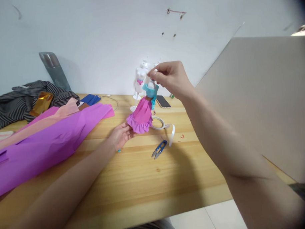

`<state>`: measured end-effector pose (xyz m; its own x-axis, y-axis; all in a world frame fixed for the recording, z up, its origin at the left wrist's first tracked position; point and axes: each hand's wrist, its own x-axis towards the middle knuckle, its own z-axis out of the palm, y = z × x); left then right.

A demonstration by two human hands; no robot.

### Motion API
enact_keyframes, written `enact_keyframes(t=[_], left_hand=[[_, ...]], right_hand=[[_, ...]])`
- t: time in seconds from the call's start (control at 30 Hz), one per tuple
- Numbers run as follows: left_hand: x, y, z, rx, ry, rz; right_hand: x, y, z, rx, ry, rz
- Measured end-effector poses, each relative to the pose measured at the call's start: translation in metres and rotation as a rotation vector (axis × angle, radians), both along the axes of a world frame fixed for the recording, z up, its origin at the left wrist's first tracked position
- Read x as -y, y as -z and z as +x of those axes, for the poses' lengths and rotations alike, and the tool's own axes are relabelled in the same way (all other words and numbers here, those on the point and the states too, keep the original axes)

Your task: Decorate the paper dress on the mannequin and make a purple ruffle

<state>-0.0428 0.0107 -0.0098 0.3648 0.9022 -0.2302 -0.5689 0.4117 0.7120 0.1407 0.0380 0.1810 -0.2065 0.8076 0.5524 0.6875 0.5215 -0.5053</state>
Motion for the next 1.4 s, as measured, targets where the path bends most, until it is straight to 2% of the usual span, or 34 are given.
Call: enact_keyframes(t=[0.2, 0.3, 0.77, 0.97, 1.13, 1.27, 1.4], left_hand=[[0.001, -0.003, -0.001, -0.017, 0.017, 0.014], [0.002, -0.004, 0.000, -0.035, 0.018, 0.019], [-0.001, 0.000, 0.000, -0.050, 0.016, 0.046], [-0.001, 0.002, 0.000, -0.040, 0.007, 0.058], [0.000, 0.002, 0.001, -0.045, -0.019, 0.070], [0.000, 0.002, 0.001, -0.061, -0.016, 0.073], [0.000, 0.002, 0.002, -0.064, -0.021, 0.084]], right_hand=[[-0.015, -0.003, 0.002, -0.095, -0.244, -0.031], [-0.020, -0.004, 0.002, -0.114, -0.286, -0.035], [-0.021, -0.008, 0.007, -0.147, -0.277, 0.058], [-0.033, -0.005, -0.007, -0.091, -0.279, 0.011], [-0.028, -0.006, -0.015, -0.035, -0.285, 0.014], [-0.017, -0.006, -0.006, -0.036, -0.260, 0.088], [-0.004, 0.002, 0.022, -0.120, -0.122, 0.178]])
